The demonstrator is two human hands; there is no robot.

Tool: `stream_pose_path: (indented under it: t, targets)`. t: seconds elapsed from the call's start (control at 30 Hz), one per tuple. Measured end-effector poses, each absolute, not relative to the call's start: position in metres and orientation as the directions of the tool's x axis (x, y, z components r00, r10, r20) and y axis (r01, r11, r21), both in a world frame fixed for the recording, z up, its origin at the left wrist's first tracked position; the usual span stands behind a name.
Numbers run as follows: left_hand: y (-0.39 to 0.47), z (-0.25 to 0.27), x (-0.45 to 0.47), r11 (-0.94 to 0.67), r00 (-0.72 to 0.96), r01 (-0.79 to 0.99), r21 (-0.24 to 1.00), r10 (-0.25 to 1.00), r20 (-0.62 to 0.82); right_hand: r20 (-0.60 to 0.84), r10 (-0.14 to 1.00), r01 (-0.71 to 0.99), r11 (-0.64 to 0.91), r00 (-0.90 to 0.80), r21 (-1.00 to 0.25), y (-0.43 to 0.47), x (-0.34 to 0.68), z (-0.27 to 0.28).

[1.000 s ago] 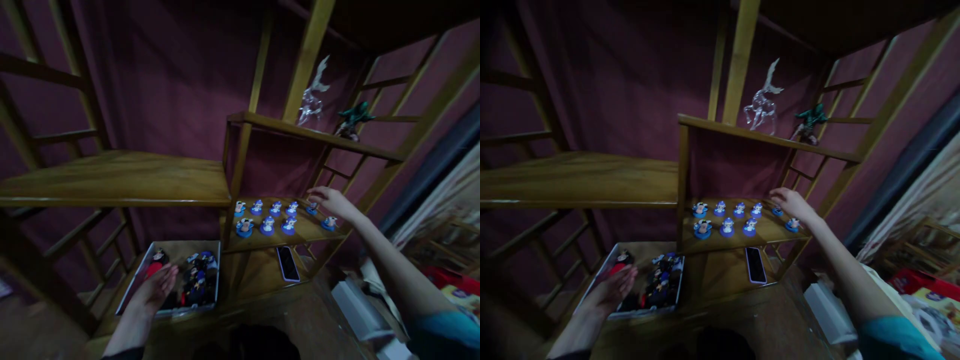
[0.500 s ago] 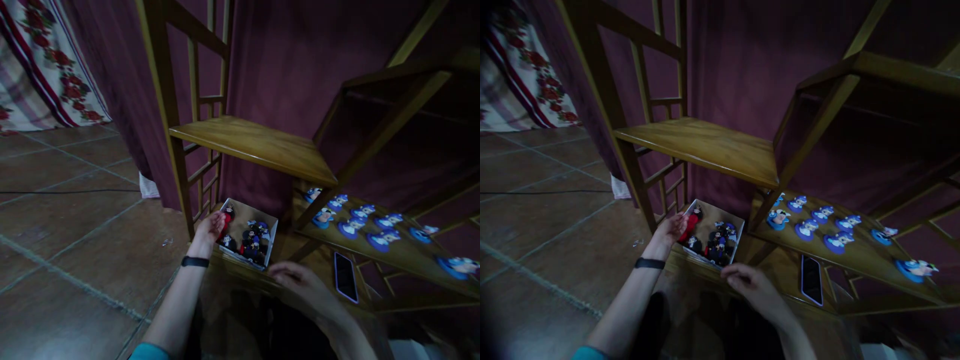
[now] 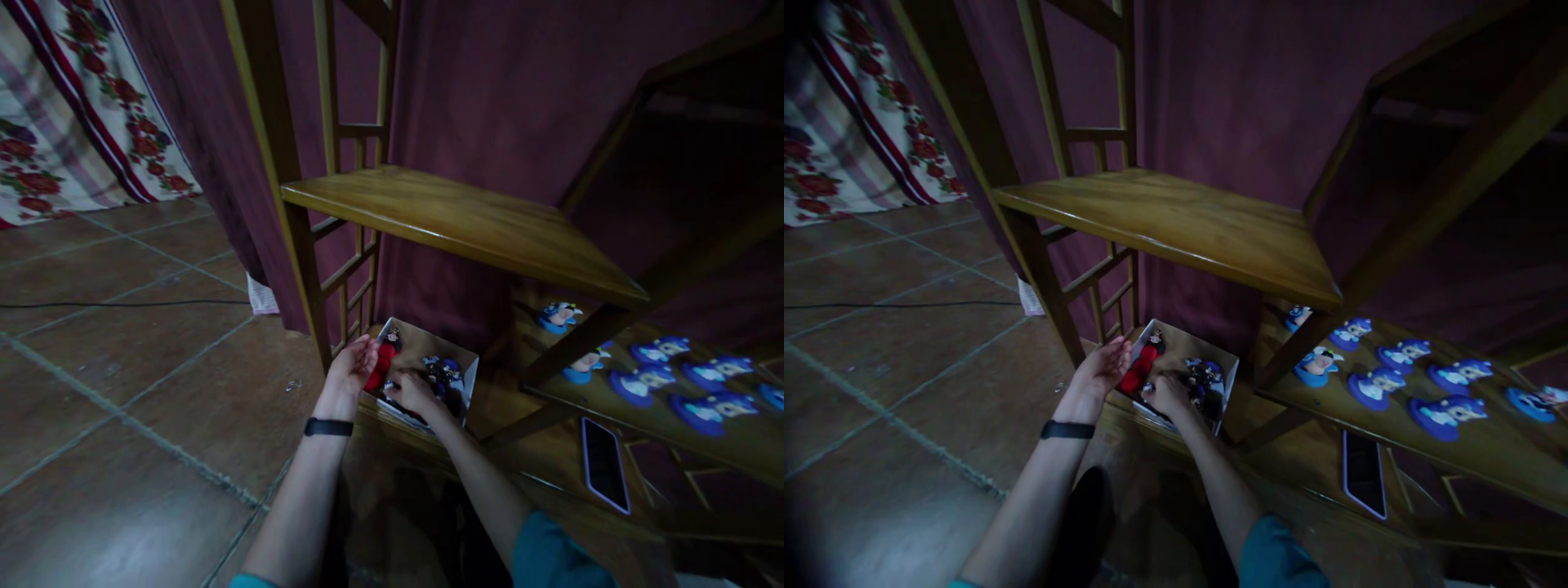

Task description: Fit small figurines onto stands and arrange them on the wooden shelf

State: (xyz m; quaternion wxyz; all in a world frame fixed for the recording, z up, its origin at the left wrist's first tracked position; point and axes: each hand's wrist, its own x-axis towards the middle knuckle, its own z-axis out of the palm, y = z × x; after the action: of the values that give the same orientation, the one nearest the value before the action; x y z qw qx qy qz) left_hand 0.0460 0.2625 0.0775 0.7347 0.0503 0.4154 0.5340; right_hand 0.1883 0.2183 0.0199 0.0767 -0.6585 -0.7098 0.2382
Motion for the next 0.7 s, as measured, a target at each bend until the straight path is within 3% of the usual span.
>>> stream_pose_path:
  t: [0.13,0.27,0.33,0.43,0.57,0.7]
  targets:
    - [0.264,0.076,0.045,0.418,0.082,-0.742,0.524,0.832,-0.549,-0.249,0.962,0.913,0.002,-0.113,-0.407,0.224,0.180,0.009]
    - [0.264,0.077,0.045,0.427,0.077,-0.728,0.537,0.829,-0.554,-0.190,0.978,0.800,-0.180,0.084,-0.573,0.231,0.199,0.003]
    - [0.263,0.079,0.047,0.437,0.079,-0.721,0.538,0.823,-0.563,-0.170,0.964,0.624,-0.261,0.202,-0.737,0.232,0.215,0.007]
    - [0.261,0.078,0.052,0.451,0.075,-0.703,0.550,0.816,-0.573,-0.178,0.936,0.237,-0.255,0.302,-0.937,0.222,0.238,0.021]
    - [0.258,0.071,0.061,0.445,0.091,-0.611,0.654,0.861,-0.500,-0.237,0.885,-0.140,-0.196,0.400,-0.971,0.187,0.261,0.036]
    - [0.254,0.063,0.076,0.382,0.113,-0.426,0.820,0.922,-0.371,-0.286,0.869,-0.295,-0.172,0.404,-0.940,0.161,0.274,0.041]
